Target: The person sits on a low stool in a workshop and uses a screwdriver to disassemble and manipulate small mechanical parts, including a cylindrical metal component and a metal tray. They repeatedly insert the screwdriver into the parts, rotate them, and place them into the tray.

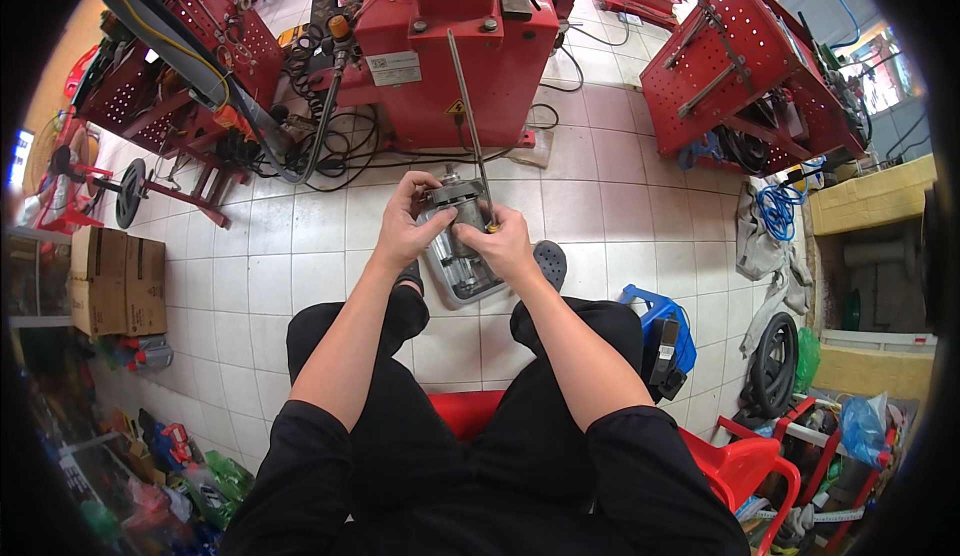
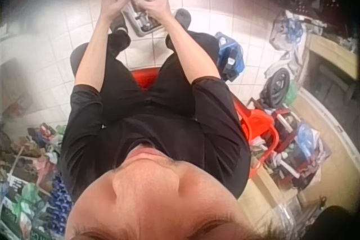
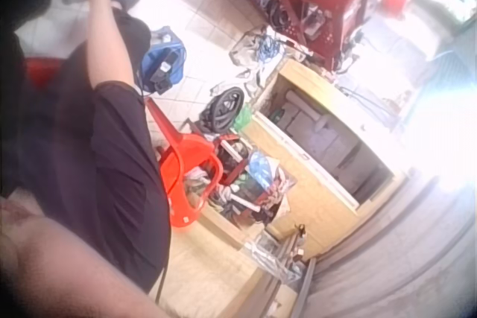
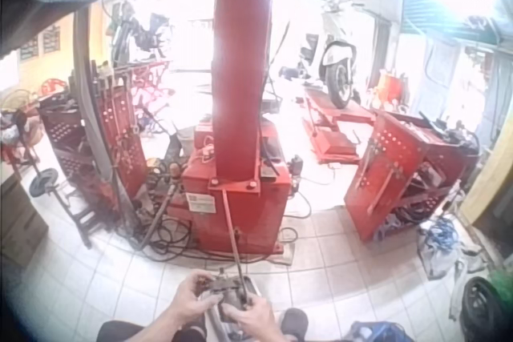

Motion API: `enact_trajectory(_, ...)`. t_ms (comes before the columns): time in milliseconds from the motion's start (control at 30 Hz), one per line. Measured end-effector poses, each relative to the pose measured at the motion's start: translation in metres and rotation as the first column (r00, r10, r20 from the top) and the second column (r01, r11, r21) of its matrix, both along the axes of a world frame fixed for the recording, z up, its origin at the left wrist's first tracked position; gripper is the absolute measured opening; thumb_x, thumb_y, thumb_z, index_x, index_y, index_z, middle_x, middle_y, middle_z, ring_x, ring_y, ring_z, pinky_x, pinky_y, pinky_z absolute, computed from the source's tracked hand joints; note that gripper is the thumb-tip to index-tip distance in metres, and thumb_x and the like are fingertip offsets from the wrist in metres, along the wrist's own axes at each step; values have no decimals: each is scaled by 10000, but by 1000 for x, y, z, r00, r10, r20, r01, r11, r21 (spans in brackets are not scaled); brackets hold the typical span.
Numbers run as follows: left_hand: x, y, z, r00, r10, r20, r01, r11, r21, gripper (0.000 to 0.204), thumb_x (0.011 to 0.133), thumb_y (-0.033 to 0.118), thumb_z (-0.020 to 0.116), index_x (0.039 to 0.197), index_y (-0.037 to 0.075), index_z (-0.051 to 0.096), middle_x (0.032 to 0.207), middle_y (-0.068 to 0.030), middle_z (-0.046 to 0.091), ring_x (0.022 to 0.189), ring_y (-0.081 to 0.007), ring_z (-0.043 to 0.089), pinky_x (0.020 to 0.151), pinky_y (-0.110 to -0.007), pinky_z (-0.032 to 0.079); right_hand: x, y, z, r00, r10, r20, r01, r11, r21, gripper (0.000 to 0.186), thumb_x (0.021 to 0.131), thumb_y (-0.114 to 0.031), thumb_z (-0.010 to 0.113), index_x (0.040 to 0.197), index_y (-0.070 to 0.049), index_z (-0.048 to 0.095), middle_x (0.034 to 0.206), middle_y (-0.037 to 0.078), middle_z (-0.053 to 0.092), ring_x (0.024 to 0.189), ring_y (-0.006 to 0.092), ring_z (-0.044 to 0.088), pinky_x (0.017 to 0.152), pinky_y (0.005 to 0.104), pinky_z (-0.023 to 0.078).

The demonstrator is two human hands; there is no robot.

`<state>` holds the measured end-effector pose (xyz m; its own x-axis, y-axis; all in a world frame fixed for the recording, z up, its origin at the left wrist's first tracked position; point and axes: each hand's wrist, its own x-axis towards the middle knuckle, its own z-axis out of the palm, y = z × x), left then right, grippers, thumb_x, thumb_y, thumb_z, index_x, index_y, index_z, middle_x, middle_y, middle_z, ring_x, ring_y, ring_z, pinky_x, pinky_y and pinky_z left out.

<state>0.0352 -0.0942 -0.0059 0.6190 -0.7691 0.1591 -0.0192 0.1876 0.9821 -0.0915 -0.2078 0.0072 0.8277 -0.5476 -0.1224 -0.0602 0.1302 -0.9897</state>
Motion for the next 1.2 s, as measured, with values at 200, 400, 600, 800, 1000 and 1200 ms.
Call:
enact_trajectory(200,-4,-1,10,999,-37,2,37,998,44,453,750,42,669,1171,51,500,1056,-54,561,939,-127,539,842,-267,436,2,-3,-14,1000,17,-11,-15,996,91,348,720,-207,715,922,66,637,743,66,646,644,86,571,569,256,471)
enact_trajectory(400,-8,-7,-13,996,41,-82,-39,999,15,404,735,29,648,1110,78,507,1013,-14,517,948,-121,516,811,-254,439,-4,-5,-51,1000,19,-1,-19,986,163,382,733,-253,735,983,21,647,808,30,631,709,85,558,634,253,466)
enact_trajectory(600,-8,-3,-2,992,25,-126,-34,997,-68,353,790,69,684,1094,81,504,982,-18,539,925,-107,510,831,-248,408,-1,3,-12,999,48,-5,-43,926,376,261,805,-218,664,937,7,643,765,-4,602,643,56,532,577,206,421)
enact_trajectory(800,-14,-2,-6,980,56,-190,-70,995,-66,365,796,89,661,1119,87,492,1038,-26,512,958,-114,492,847,-262,407,0,5,-12,999,34,-20,-19,867,498,217,790,-214,643,899,-28,613,776,31,616,632,127,592,558,268,497)
enact_trajectory(1000,-10,-4,-24,999,43,-10,-44,998,-43,813,596,270,821,1274,80,414,1156,-87,506,1090,-211,485,973,-333,371,-1,-2,-41,999,36,-19,-20,852,524,253,819,-304,569,941,-85,606,828,35,630,732,134,600,664,298,492)
enact_trajectory(1200,-19,-6,8,990,-60,127,55,998,38,1127,397,288,914,1321,93,299,1199,-108,473,1112,-234,489,961,-358,388,-3,-6,-3,995,83,50,-92,642,761,415,838,-373,518,1074,-34,552,905,89,622,778,193,609,689,319,488)
